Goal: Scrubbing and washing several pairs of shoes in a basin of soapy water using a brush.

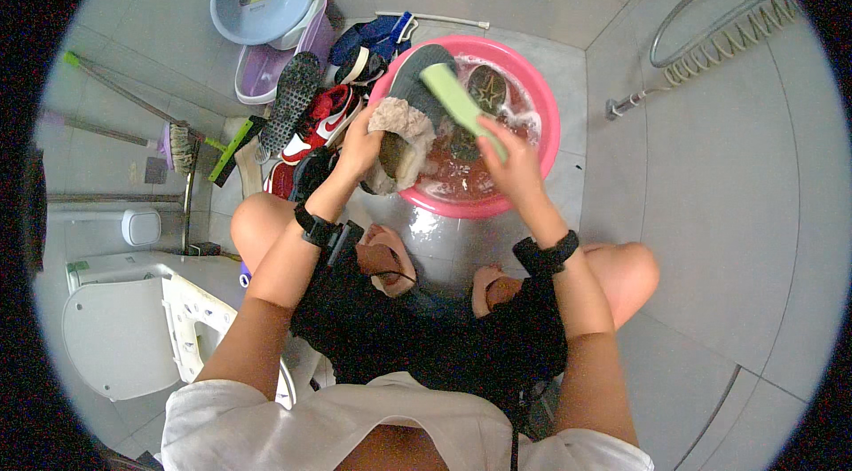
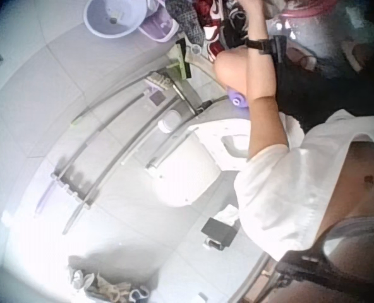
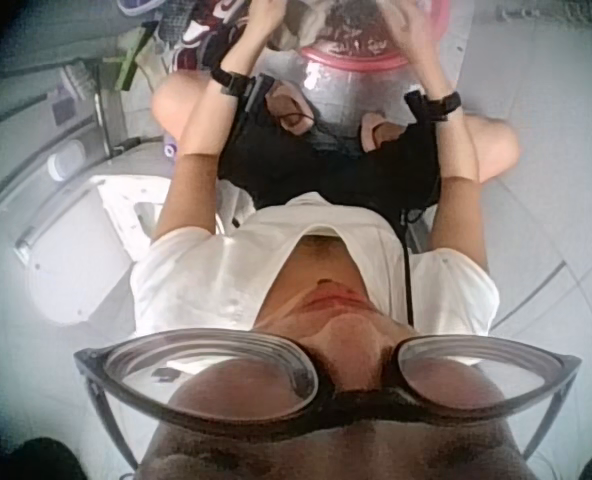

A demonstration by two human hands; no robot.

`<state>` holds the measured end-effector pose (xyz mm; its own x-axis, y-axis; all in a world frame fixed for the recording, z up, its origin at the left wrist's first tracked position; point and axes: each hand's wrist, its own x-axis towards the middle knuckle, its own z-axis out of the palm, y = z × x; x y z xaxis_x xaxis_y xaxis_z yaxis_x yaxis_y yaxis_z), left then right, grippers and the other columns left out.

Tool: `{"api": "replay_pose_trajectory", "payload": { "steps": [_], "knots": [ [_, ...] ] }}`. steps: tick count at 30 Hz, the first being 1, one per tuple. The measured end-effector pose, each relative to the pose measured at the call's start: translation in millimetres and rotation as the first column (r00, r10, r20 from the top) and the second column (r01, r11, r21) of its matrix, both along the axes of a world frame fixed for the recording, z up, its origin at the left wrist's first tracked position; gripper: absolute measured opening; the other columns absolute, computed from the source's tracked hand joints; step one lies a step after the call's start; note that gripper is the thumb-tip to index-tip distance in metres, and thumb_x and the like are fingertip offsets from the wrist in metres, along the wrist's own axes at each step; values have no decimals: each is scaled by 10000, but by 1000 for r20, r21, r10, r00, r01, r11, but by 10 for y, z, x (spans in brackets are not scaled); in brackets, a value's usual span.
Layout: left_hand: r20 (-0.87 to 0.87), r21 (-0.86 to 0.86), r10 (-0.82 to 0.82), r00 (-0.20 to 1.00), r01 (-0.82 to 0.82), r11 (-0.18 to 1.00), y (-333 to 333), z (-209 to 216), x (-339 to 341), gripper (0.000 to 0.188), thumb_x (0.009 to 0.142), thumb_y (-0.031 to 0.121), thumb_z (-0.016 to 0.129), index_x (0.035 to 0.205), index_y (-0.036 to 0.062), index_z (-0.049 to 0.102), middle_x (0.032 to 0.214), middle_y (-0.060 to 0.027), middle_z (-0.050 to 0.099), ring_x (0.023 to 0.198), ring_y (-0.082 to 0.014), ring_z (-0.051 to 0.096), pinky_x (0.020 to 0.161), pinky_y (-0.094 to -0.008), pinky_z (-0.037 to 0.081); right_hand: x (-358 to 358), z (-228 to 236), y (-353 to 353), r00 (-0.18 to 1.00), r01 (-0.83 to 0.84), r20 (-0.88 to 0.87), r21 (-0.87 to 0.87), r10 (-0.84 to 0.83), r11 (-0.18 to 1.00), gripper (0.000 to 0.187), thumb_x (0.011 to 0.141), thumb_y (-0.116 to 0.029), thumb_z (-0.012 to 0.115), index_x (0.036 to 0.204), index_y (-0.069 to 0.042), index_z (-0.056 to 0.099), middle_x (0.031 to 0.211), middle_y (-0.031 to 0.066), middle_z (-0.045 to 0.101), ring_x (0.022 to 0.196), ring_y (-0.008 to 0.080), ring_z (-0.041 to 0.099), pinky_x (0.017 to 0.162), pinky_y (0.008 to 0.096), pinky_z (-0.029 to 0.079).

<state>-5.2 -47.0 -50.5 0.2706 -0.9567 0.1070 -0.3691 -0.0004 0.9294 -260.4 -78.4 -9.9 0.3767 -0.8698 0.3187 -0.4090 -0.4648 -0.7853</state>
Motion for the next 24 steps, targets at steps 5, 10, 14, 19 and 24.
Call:
{"api": "replay_pose_trajectory", "payload": {
  "steps": [5,10,14,19,24],
  "knots": [
    [1,58,-67,998,67,996,89,199,-37,400,780,-31,447,1170,-3,530,1097,-183,593,1071,-251,538,919,-287,378,109,-80,108,958,-42,-285,-5,39,999,354,834,-110,576,1180,-180,569,819,159,623,693,268,614,621,335,472],
    [11,39,-177,984,176,984,110,348,-200,506,681,-106,361,1142,-14,549,1105,-199,587,1098,-279,528,952,-300,365,-142,-251,-255,936,239,-207,-221,-285,946,356,845,-201,563,1198,-244,550,668,129,578,565,273,567,520,380,461],
    [126,-25,-147,981,151,988,153,406,-217,524,643,-134,369,1109,-7,571,1072,-159,613,1054,-222,556,928,-282,380,213,-77,177,997,-33,-71,-52,29,998,322,839,-134,579,1159,-167,586,929,188,617,738,270,623,659,332,475],
    [98,-104,-124,987,135,985,126,397,-284,514,623,-159,341,1033,-9,611,1032,-152,631,1025,-225,579,921,-279,391,-91,-227,-232,972,183,-144,-22,-184,983,293,862,-179,542,1148,-125,583,907,186,619,746,293,627,653,345,484],
    [-46,-133,-56,997,49,990,131,446,-229,476,598,-158,344,952,-20,631,1026,-162,630,1041,-244,568,941,-300,386,163,-134,81,999,-49,-22,-119,47,992,305,869,-222,531,1164,-161,576,786,191,620,638,320,609,576,375,484]
  ]
}}
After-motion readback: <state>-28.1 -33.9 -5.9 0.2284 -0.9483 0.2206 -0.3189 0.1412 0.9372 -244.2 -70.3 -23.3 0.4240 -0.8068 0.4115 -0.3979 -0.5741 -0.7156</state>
